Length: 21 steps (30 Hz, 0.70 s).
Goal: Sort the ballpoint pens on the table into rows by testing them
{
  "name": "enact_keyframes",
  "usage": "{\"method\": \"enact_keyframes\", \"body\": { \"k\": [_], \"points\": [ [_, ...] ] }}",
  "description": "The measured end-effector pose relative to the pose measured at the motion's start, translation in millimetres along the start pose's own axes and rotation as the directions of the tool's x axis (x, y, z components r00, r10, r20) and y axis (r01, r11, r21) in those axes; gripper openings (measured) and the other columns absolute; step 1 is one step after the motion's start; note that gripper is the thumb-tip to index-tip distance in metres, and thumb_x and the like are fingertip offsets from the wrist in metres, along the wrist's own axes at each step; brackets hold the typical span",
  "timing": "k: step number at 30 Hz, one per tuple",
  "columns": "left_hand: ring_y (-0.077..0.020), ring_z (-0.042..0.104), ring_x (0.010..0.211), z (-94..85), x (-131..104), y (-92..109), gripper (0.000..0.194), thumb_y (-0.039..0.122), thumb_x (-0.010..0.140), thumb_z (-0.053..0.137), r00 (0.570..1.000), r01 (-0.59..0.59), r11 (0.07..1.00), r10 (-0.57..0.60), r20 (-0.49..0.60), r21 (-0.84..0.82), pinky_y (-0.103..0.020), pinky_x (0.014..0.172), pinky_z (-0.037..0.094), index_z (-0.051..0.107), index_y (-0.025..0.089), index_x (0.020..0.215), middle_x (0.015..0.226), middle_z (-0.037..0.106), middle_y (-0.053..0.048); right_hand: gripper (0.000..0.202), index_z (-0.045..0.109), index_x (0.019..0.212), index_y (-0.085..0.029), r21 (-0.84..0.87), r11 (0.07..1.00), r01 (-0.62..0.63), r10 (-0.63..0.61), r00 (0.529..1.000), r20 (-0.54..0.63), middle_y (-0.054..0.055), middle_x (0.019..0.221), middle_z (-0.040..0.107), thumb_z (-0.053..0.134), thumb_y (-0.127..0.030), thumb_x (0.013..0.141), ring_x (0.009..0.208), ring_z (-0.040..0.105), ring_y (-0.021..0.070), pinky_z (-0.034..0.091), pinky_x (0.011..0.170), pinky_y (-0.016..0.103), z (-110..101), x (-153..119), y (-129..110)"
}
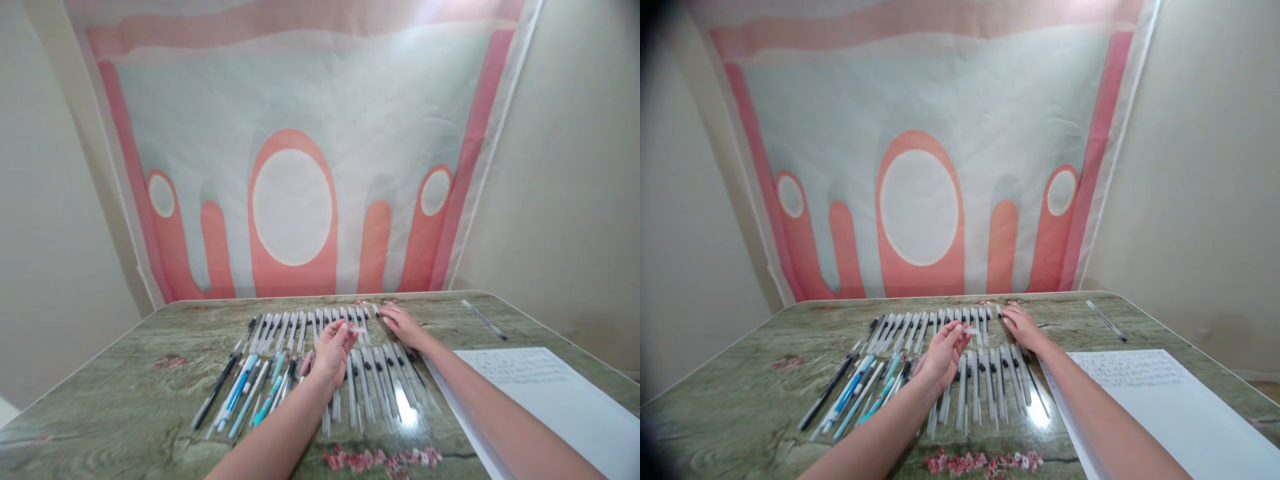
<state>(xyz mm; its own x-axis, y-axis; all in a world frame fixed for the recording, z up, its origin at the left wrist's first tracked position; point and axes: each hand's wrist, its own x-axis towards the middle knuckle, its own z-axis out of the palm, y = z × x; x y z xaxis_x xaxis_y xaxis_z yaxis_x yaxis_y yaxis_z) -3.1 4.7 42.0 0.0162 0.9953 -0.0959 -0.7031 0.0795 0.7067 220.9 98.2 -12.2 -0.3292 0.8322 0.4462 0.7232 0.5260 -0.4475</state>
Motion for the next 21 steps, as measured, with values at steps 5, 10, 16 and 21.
{"method": "enact_keyframes", "body": {
  "k": [5, 10, 16, 21],
  "points": [
    [-0.009, 0.06, 0.07, 0.0, -1.1, -3.3, 0.015, 0.014, 0.073, 0.058, 1.0, 0.004, 0.999, -0.005, 0.004, 0.034, -0.025, 0.074, 0.049, 0.049, 0.013, 0.085, 0.08, 0.061, -0.006, 0.035, 0.056, 0.111, -0.019, -0.025, 1.0, -0.004, 0.004, 1.0, 0.029, 0.008, 0.113, 0.055, 0.037, -0.029, 0.083, 0.107, 0.046, 0.0208, 0.033, 0.093, 0.04, 3.5, 3.4, 8.0],
    [-0.0086, 0.06, 0.068, 0.7, -1.5, -4.1, 0.016, 0.013, 0.072, 0.059, 1.0, 0.013, 0.999, -0.012, -0.015, 0.043, -0.026, 0.074, 0.049, 0.049, 0.013, 0.084, 0.079, 0.061, -0.006, 0.036, 0.057, 0.111, -0.021, -0.053, 0.998, -0.041, 0.043, 0.998, 0.045, 0.008, 0.113, 0.053, 0.039, -0.033, 0.082, 0.107, 0.044, 0.0223, 0.032, 0.092, 0.041, 6.3, 2.4, 11.0],
    [-0.0093, 0.06, 0.069, -2.9, 0.3, -6.0, 0.017, 0.013, 0.072, 0.059, 1.0, 0.006, 0.999, -0.007, 0.008, 0.044, -0.026, 0.074, 0.049, 0.048, 0.013, 0.085, 0.08, 0.061, -0.006, 0.033, 0.06, 0.106, -0.022, -0.051, 0.997, -0.053, 0.056, 0.997, 0.053, 0.008, 0.108, 0.054, 0.043, -0.033, 0.08, 0.104, 0.045, 0.0225, 0.033, 0.091, 0.04, 5.1, 0.4, 7.3],
    [-0.0095, 0.06, 0.069, -4.8, 1.6, -6.7, 0.018, 0.015, 0.071, 0.06, 1.0, 0.009, 0.999, -0.009, 0.009, 0.035, -0.026, 0.074, 0.049, 0.049, 0.014, 0.085, 0.08, 0.061, -0.006, 0.035, 0.058, 0.109, -0.02, -0.03, 0.999, -0.041, 0.042, 0.999, 0.033, 0.009, 0.108, 0.054, 0.045, -0.032, 0.078, 0.102, 0.047, 0.0223, 0.035, 0.089, 0.039, 0.8, -0.1, 2.2]
  ]
}}
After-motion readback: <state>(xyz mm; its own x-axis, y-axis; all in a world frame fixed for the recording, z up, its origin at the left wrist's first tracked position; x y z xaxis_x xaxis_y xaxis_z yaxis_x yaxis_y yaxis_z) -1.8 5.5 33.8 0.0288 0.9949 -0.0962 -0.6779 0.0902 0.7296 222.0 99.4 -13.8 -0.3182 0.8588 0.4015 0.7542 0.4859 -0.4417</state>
